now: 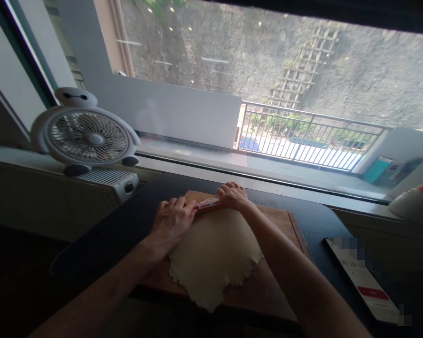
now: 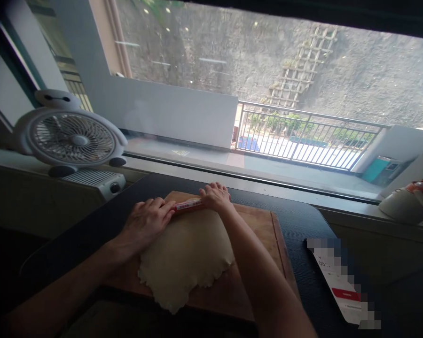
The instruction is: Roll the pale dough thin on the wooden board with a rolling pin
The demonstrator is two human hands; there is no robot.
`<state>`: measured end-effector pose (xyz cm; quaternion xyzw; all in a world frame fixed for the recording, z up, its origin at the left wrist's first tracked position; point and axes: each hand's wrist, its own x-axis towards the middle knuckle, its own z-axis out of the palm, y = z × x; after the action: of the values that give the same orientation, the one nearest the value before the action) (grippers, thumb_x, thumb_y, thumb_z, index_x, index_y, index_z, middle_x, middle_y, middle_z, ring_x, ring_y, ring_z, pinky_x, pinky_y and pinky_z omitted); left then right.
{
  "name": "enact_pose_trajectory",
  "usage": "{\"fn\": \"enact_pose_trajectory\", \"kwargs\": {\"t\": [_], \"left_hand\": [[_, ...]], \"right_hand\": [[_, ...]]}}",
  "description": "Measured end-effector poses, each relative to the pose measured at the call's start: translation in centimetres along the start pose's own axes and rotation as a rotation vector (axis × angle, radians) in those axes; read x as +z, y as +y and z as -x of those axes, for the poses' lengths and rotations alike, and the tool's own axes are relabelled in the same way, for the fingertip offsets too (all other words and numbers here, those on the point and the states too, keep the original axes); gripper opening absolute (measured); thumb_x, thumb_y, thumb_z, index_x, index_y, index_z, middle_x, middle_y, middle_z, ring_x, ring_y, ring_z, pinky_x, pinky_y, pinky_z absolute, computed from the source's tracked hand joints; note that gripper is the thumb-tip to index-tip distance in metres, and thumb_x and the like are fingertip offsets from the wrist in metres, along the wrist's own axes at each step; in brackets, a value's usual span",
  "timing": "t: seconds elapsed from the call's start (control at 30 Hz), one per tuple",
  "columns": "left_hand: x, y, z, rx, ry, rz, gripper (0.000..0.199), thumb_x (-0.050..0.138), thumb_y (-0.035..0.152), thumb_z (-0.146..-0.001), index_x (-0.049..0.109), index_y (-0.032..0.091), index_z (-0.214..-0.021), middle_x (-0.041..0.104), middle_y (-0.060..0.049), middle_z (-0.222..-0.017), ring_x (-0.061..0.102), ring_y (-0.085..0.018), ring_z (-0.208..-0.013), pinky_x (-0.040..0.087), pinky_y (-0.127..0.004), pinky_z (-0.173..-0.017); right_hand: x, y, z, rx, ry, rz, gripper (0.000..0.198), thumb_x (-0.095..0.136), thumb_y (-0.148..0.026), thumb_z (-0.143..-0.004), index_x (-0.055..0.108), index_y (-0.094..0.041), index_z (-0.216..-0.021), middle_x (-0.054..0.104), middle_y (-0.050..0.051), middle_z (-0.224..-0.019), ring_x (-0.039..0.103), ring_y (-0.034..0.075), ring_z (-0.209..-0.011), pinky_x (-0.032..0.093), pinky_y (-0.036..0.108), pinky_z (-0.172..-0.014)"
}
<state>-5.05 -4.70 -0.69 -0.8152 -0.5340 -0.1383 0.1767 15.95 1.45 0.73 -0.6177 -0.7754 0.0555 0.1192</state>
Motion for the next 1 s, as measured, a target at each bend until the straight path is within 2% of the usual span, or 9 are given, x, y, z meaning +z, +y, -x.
{"fn": "enact_pose_trajectory", "kwargs": {"t": [0.2, 0.3, 0.4, 0.47, 0.57, 0.7, 0.8, 0.93, 1.0], "left_hand": [[-0.5, 1.1, 2.8, 0.132, 0.056, 0.113, 0.033, 0.042, 0.026, -0.09, 0.056, 0.023, -0.12, 0.061, -0.01, -0.101, 0.054, -0.025, -0.096, 0.034, -0.042, -0.085], [0.1, 1.3, 1.7, 0.081, 0.022, 0.11, 0.034, 0.042, 0.027, -0.09, 0.055, 0.022, -0.121, 0.062, -0.011, -0.1, 0.053, -0.026, -0.097, 0.034, -0.043, -0.085], [0.6, 1.4, 0.2, 0.04, -0.024, 0.097, 0.034, 0.043, 0.03, -0.089, 0.056, 0.022, -0.12, 0.062, -0.01, -0.101, 0.053, -0.027, -0.097, 0.033, -0.044, -0.086], [0.6, 1.4, 0.0, 0.053, -0.022, 0.105, 0.035, 0.042, 0.032, -0.089, 0.055, 0.023, -0.12, 0.062, -0.009, -0.102, 0.052, -0.027, -0.099, 0.032, -0.044, -0.088], [0.3, 1.4, 1.1, 0.101, 0.001, 0.16, 0.037, 0.042, 0.035, -0.09, 0.054, 0.028, -0.124, 0.061, -0.009, -0.102, 0.053, -0.025, -0.096, 0.031, -0.044, -0.091], [-0.2, 2.1, 1.6, 0.16, -0.011, 0.199, 0.035, 0.042, 0.03, -0.089, 0.057, 0.031, -0.121, 0.061, -0.008, -0.097, 0.054, -0.024, -0.092, 0.032, -0.044, -0.092], [-0.5, 3.1, 0.4, 0.168, -0.056, 0.2, 0.033, 0.042, 0.03, -0.089, 0.059, 0.03, -0.118, 0.062, -0.008, -0.097, 0.055, -0.025, -0.091, 0.033, -0.044, -0.09], [-1.2, 3.9, -1.3, 0.21, -0.115, 0.177, 0.033, 0.041, 0.03, -0.089, 0.06, 0.03, -0.116, 0.062, -0.008, -0.093, 0.056, -0.027, -0.093, 0.036, -0.047, -0.089], [-1.4, 3.9, -1.3, 0.238, -0.106, 0.162, 0.034, 0.042, 0.028, -0.088, 0.059, 0.031, -0.118, 0.062, -0.008, -0.094, 0.056, -0.027, -0.092, 0.035, -0.05, -0.091]], "right_hand": [[-0.9, 3.7, 9.4, -0.146, -0.106, -0.032, 0.053, 0.018, -0.048, -0.097, 0.027, -0.025, -0.145, 0.028, 0.003, -0.151, 0.016, 0.018, -0.14, 0.014, 0.041, -0.112], [-1.5, 4.4, 7.9, -0.1, -0.151, -0.035, 0.05, 0.017, -0.043, -0.099, 0.034, -0.024, -0.142, 0.031, 0.004, -0.149, 0.02, 0.018, -0.139, 0.021, 0.04, -0.111], [-1.1, 3.7, 4.3, -0.019, -0.101, -0.003, 0.047, 0.018, -0.036, -0.099, 0.049, -0.022, -0.13, 0.042, 0.006, -0.143, 0.024, 0.021, -0.137, 0.027, 0.043, -0.107], [-0.6, 3.3, 4.2, -0.009, -0.066, -0.001, 0.047, 0.018, -0.036, -0.099, 0.049, -0.022, -0.13, 0.042, 0.006, -0.143, 0.022, 0.022, -0.138, 0.026, 0.045, -0.107], [-0.1, 3.9, 8.5, -0.027, -0.014, -0.005, 0.048, 0.018, -0.037, -0.099, 0.039, -0.022, -0.139, 0.034, 0.005, -0.148, 0.021, 0.02, -0.139, 0.023, 0.043, -0.11], [-1.2, 5.4, 14.0, -0.113, 0.1, 0.045, 0.044, 0.026, -0.034, -0.097, 0.042, -0.028, -0.138, 0.045, 0.003, -0.141, 0.038, 0.019, -0.13, 0.018, 0.044, -0.111], [-2.4, 5.4, 11.5, -0.05, 0.134, 0.04, 0.041, 0.026, -0.035, -0.097, 0.056, -0.027, -0.124, 0.058, 0.003, -0.126, 0.051, 0.019, -0.115, 0.024, 0.042, -0.107], [-2.1, 4.9, 4.9, 0.115, 0.18, -0.001, 0.044, 0.028, -0.037, -0.096, 0.047, -0.022, -0.132, 0.042, 0.007, -0.141, 0.039, 0.021, -0.126, 0.027, 0.039, -0.104], [-1.2, 4.6, 4.3, 0.153, 0.163, -0.015, 0.047, 0.024, -0.039, -0.096, 0.04, -0.022, -0.137, 0.038, 0.008, -0.143, 0.036, 0.022, -0.129, 0.027, 0.04, -0.104]]}}
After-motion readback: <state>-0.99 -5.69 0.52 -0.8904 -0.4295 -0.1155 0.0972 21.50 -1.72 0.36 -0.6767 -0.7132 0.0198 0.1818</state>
